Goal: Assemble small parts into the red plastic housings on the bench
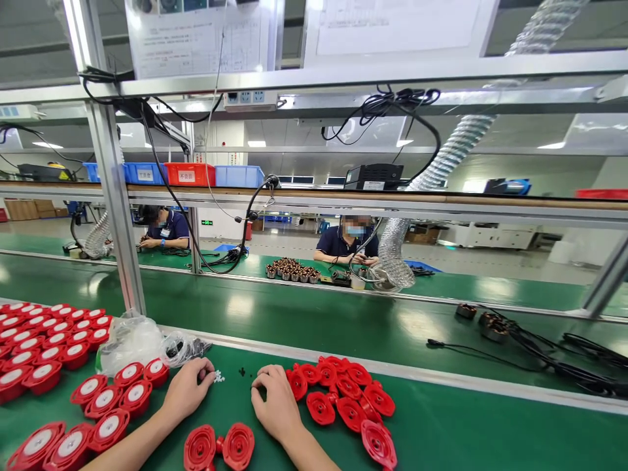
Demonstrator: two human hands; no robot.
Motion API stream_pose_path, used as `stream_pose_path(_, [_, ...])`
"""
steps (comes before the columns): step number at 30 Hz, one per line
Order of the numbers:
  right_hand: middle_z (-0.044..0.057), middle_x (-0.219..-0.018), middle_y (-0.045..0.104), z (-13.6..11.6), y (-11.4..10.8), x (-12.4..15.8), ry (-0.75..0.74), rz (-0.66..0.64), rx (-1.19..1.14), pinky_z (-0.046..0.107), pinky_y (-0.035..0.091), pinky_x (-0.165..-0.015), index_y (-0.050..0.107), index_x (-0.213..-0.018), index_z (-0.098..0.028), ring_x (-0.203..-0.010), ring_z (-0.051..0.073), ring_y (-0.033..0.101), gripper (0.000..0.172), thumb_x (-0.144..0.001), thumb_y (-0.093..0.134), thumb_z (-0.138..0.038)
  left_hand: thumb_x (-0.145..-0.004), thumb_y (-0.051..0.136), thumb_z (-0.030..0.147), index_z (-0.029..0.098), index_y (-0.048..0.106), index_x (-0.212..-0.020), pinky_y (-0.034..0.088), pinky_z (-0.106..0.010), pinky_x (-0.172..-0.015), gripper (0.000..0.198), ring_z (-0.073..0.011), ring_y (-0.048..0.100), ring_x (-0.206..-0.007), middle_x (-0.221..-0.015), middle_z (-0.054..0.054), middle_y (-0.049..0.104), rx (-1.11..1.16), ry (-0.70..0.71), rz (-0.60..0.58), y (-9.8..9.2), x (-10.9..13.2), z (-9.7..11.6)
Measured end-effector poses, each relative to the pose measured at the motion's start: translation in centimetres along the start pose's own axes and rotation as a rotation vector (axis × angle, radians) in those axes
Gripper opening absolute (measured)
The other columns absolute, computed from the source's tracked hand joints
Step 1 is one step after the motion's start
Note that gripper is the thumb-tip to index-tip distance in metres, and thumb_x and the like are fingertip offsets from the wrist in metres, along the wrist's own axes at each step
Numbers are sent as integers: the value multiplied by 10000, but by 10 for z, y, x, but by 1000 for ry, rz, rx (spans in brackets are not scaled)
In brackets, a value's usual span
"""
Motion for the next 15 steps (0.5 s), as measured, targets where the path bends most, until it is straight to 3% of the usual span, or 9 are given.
stream_pose_path(7, [97, -965, 648, 1, 3, 0, 6, -5, -13, 443, 570, -857, 586, -783, -217, -985, 290, 619, 159, -875, 532, -100, -917, 517, 192, 191, 640, -828, 415, -295, -767, 152, -220, 621, -854, -853, -33, 655, 89, -22, 34, 1, 4, -5])
stream_pose_path(15, [85, -966, 637, 6, 8, 0, -7, -33, -45, 466, 566, -855, 588, -794, -230, -966, 299, 618, 121, -842, 579, -119, -823, 652, 372, 178, 716, -744, 455, -314, -705, 219, -236, 629, -764, -811, -54, 696, 212, -42, 17, 1, -1, -8])
Point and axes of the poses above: each hand's wrist, its own x-axis away from the middle knuckle, its own y-axis out of the palm, z = x × y, the point moved 8 cm from there along -x, towards the middle knuckle
